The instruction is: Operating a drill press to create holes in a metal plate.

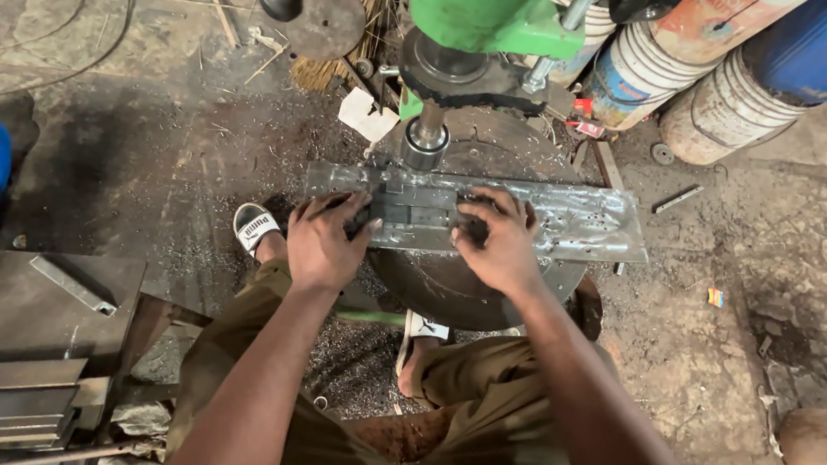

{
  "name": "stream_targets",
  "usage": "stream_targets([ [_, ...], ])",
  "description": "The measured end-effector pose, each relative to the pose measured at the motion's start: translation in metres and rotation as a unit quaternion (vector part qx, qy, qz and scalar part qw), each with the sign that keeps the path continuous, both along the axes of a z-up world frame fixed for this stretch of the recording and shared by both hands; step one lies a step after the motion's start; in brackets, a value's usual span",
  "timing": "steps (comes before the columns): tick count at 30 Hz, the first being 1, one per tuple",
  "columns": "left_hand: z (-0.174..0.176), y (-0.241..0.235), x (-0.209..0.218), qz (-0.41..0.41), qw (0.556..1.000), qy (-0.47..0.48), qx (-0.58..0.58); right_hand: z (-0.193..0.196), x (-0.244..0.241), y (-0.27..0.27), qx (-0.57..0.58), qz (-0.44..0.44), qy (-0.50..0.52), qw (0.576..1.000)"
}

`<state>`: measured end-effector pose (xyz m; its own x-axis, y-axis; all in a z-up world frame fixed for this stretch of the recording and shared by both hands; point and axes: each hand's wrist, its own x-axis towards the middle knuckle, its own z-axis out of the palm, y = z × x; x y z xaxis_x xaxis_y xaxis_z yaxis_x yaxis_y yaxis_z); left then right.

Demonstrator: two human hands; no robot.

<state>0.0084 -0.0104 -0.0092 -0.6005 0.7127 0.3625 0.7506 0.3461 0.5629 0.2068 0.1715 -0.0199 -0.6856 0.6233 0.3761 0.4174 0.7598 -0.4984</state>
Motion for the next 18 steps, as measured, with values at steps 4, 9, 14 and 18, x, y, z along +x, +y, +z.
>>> stream_targets([
  [4,0.0,0.001,0.0,-0.001,1.0,0.007,0.007,-0.005,-0.001,0.011,-0.028,0.015,-0.006,0.999],
  [9,0.0,0.002,0.0,-0.001,1.0,0.008,0.018,0.002,-0.013,0.018,-0.073,-0.01,-0.023,0.997],
  [14,0.0,0.0,-0.001,-0.005,1.0,0.012,0.022,0.004,-0.024,0.028,-0.101,-0.044,-0.072,0.991],
  [18,-0.005,0.001,-0.002,-0.001,1.0,0.003,0.016,0.004,-0.036,0.039,-0.12,-0.06,-0.097,0.986],
])
